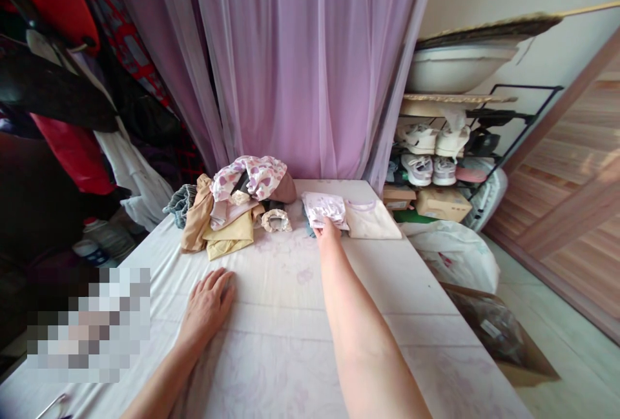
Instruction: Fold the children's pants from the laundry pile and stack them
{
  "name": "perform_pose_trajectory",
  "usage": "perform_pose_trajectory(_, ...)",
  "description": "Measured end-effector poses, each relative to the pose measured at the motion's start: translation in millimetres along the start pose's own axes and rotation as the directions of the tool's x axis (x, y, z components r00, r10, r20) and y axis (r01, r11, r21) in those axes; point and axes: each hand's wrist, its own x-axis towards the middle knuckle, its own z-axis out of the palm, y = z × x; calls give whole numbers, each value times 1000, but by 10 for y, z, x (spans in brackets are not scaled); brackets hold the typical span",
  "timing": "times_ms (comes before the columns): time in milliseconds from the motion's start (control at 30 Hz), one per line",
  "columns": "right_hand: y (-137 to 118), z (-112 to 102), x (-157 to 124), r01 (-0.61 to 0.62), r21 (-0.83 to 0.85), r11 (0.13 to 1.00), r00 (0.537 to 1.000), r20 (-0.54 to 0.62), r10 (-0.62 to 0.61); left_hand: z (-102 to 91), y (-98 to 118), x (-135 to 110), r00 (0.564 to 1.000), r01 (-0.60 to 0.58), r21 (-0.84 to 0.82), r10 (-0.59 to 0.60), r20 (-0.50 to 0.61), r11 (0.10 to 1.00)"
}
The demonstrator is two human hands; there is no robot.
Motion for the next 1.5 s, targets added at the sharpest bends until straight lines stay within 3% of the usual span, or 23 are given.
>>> perform_pose_trajectory(500,47,-205,-166,-51,-51,997,998,37,53,-29,27,-3,1000,19,8,-20,17,1000)
perform_pose_trajectory(1000,202,-861,-834,-19,-3,1000,972,236,19,-52,42,7,1000,19,-21,-19,1,1000)
perform_pose_trajectory(1200,258,-1203,-1093,-11,60,998,907,422,-16,-107,72,14,999,23,-30,-22,23,999)
perform_pose_trajectory(1500,238,-1394,-1241,-41,15,999,895,444,31,-126,92,5,999,35,-61,-35,12,998)
